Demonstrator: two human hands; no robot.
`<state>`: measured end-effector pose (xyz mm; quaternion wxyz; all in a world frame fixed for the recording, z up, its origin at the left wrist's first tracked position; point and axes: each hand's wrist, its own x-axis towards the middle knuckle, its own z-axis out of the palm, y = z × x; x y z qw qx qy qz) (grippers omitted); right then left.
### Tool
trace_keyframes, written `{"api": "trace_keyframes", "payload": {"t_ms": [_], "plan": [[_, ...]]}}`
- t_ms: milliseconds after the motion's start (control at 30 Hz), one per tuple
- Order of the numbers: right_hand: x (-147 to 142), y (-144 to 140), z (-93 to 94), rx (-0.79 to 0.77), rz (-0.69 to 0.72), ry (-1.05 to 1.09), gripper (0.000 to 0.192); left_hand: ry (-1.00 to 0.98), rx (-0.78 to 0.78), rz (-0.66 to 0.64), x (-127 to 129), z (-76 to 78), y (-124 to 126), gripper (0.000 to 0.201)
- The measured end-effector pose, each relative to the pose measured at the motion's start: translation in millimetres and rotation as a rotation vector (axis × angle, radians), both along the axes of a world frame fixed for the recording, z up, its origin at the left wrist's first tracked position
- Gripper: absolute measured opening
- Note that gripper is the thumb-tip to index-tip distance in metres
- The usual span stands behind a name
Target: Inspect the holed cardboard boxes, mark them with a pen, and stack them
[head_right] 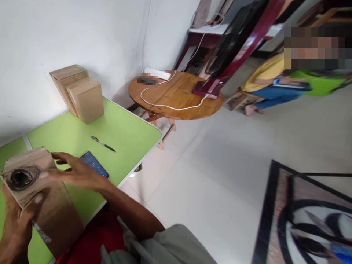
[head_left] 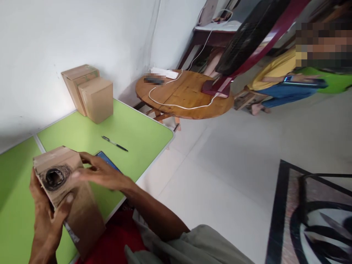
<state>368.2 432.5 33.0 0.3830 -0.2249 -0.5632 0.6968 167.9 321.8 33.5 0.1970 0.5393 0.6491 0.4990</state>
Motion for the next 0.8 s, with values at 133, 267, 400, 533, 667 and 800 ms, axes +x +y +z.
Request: {"api": "trace_keyframes", "payload": {"t_ms": [133, 267, 400, 533, 667, 800], "plan": [[46.4, 32.6, -27.0, 0.175, -0.410, -0.741, 0.063, -0.099, -0.048, 0.082, -2.2, -2.3, 1.4, 0.106], [69.1, 56.2, -48.0, 0.150, -0.523, -1.256, 0.019, -0.156, -0.057, 0.043, 9.1, -4.9, 4.9, 0.124], [70.2, 62.8, -62.2, 0.098, -0.494, -1.245, 0.011, -0.177, -0.028, -0.008, 21.8, -2.4, 7.2, 0.130], [74.6, 60.0, -53.5, 0.123, -0.485, -1.067, 0.014, -0.156, -0.065, -0.009, 20.3, 5.6, 0.7, 0.125], [64.3, 27.8, -15.2, 0.131, -0.462, -0.425, 0.027, -0.212, -0.104, 0.031, 14.9, 10.9, -7.9, 0.131], [20.8, -25.3, 21.1, 0.086, -0.155, 0.194, 0.031, -0.273, -0.119, 0.058, 12.7, 10.7, -11.3, 0.136]]}}
